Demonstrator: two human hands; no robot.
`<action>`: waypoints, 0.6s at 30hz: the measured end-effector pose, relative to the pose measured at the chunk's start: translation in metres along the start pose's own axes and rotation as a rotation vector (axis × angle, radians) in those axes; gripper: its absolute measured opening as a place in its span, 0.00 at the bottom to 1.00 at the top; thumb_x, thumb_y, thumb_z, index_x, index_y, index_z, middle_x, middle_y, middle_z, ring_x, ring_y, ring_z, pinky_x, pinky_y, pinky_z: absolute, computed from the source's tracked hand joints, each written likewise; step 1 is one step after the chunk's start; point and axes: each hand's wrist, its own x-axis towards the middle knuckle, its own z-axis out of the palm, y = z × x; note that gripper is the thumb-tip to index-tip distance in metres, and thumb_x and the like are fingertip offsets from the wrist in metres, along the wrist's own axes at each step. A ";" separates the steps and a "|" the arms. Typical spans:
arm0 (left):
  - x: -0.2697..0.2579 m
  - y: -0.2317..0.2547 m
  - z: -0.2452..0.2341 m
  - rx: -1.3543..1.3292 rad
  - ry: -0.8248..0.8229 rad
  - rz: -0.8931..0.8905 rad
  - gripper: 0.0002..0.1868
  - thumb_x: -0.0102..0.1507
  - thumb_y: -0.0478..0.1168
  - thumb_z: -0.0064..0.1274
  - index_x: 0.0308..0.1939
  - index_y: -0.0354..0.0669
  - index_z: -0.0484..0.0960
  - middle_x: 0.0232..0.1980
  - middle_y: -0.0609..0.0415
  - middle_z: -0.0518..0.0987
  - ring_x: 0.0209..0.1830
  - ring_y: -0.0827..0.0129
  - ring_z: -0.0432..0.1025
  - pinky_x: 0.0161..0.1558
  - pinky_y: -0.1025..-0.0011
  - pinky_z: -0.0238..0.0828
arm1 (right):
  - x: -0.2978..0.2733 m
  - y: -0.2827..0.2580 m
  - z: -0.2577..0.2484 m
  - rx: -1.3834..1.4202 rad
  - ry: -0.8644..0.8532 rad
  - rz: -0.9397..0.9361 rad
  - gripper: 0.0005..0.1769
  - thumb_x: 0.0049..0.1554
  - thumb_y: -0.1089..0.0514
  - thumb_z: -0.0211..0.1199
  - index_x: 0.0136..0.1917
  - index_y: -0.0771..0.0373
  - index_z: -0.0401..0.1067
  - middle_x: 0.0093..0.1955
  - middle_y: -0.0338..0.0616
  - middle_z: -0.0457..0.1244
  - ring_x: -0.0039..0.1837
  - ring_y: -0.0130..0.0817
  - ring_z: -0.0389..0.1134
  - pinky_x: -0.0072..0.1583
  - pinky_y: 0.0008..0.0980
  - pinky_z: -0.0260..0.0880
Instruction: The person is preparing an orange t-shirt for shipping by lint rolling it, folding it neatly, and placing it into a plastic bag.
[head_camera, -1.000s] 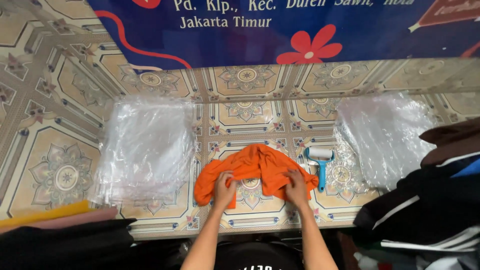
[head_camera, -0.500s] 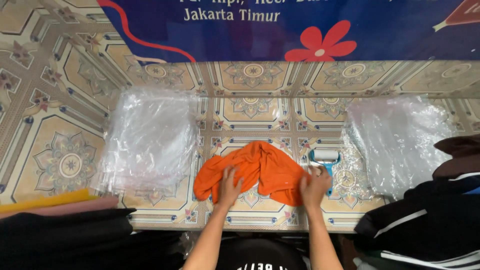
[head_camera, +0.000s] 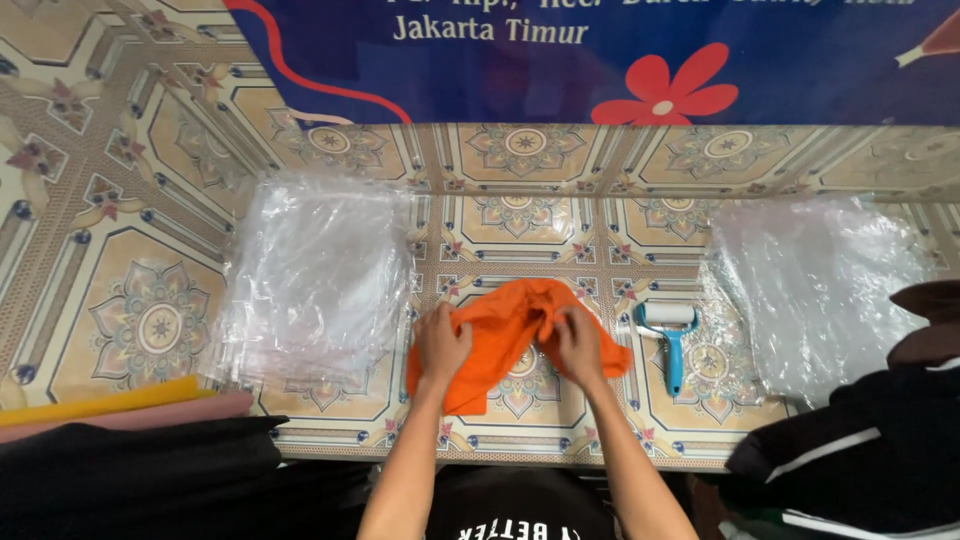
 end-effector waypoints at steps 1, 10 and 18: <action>0.001 0.014 -0.024 0.000 0.004 -0.002 0.15 0.57 0.49 0.54 0.46 0.54 0.75 0.43 0.55 0.81 0.54 0.57 0.75 0.57 0.52 0.66 | 0.010 -0.011 -0.005 0.001 -0.001 -0.004 0.04 0.62 0.62 0.59 0.52 0.57 0.70 0.48 0.50 0.66 0.58 0.55 0.69 0.61 0.48 0.68; 0.013 0.105 -0.102 -1.093 -0.071 -0.179 0.23 0.70 0.48 0.44 0.62 0.38 0.77 0.58 0.35 0.79 0.63 0.46 0.72 0.61 0.55 0.70 | 0.017 -0.132 -0.037 0.509 -0.263 0.201 0.46 0.58 0.51 0.65 0.81 0.63 0.46 0.77 0.70 0.51 0.79 0.71 0.46 0.75 0.68 0.48; 0.006 0.112 -0.073 -0.622 -0.185 0.170 0.23 0.61 0.31 0.43 0.59 0.52 0.79 0.57 0.54 0.78 0.64 0.54 0.69 0.65 0.58 0.64 | 0.001 -0.074 -0.031 0.398 -0.226 0.287 0.29 0.52 0.72 0.52 0.63 0.56 0.77 0.60 0.51 0.69 0.64 0.41 0.67 0.68 0.47 0.63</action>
